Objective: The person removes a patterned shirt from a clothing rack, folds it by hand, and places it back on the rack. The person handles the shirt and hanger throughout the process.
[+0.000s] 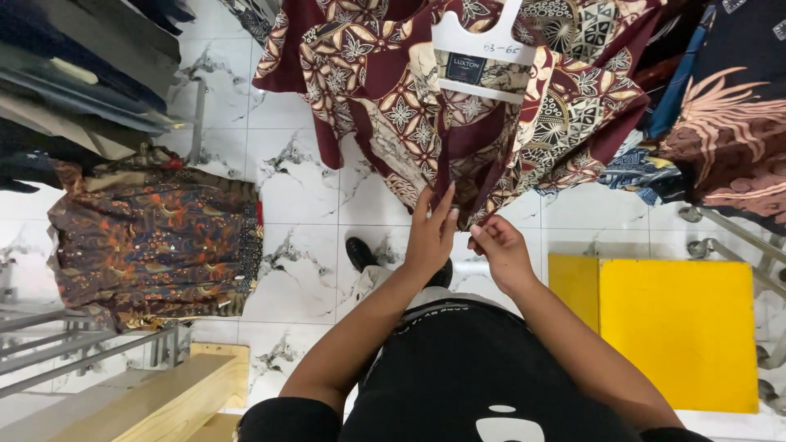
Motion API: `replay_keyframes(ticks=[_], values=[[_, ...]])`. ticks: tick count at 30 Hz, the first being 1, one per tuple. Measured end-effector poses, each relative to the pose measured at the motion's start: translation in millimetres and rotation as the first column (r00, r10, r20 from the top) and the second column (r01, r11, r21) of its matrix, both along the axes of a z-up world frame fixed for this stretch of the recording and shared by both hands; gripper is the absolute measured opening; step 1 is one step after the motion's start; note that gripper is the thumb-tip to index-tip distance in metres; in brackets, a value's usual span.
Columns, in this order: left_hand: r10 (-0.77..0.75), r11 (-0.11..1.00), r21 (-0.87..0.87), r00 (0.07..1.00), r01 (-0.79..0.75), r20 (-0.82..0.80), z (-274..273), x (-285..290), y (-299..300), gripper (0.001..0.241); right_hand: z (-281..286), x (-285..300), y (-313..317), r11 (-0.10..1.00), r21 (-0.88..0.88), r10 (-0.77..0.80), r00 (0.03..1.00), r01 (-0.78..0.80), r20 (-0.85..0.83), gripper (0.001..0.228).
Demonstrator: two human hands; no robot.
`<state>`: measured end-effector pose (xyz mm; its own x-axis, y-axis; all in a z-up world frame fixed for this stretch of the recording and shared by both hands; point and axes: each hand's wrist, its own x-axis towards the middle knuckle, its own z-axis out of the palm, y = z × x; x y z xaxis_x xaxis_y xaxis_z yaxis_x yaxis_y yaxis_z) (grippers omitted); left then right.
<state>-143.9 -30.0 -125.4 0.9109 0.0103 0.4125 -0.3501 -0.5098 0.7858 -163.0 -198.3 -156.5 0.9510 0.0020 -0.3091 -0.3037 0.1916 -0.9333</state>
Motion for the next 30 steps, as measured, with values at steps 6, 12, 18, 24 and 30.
replay_keyframes(ticks=[6, 12, 18, 24, 30], values=[[0.129, 0.989, -0.069, 0.991, -0.131, -0.035, -9, 35, 3, 0.038, -12, -10, -11, 0.999, 0.012, 0.04, 0.999, -0.04, -0.023, 0.006], [0.074, 0.963, -0.243, 0.982, -0.116, -0.175, 25, 27, 0, 0.025, 33, -1, 7, 0.982, -0.165, -0.09, 0.995, 0.094, 0.033, 0.007], [0.032, 0.958, -0.274, 0.982, -0.083, -0.184, 29, 9, -8, 0.023, 42, 13, 20, 0.896, -0.368, -0.193, 0.965, 0.248, 0.18, 0.009], [-0.012, 0.969, -0.248, 0.992, -0.02, -0.127, 31, -1, -8, 0.018, 48, 16, 24, 0.886, -0.4, -0.091, 0.933, 0.235, 0.348, 0.005], [0.035, 0.974, -0.223, 0.996, -0.051, -0.077, 32, 1, -9, 0.019, 68, 11, 27, 0.89, -0.408, -0.037, 0.924, 0.203, 0.38, 0.005]])
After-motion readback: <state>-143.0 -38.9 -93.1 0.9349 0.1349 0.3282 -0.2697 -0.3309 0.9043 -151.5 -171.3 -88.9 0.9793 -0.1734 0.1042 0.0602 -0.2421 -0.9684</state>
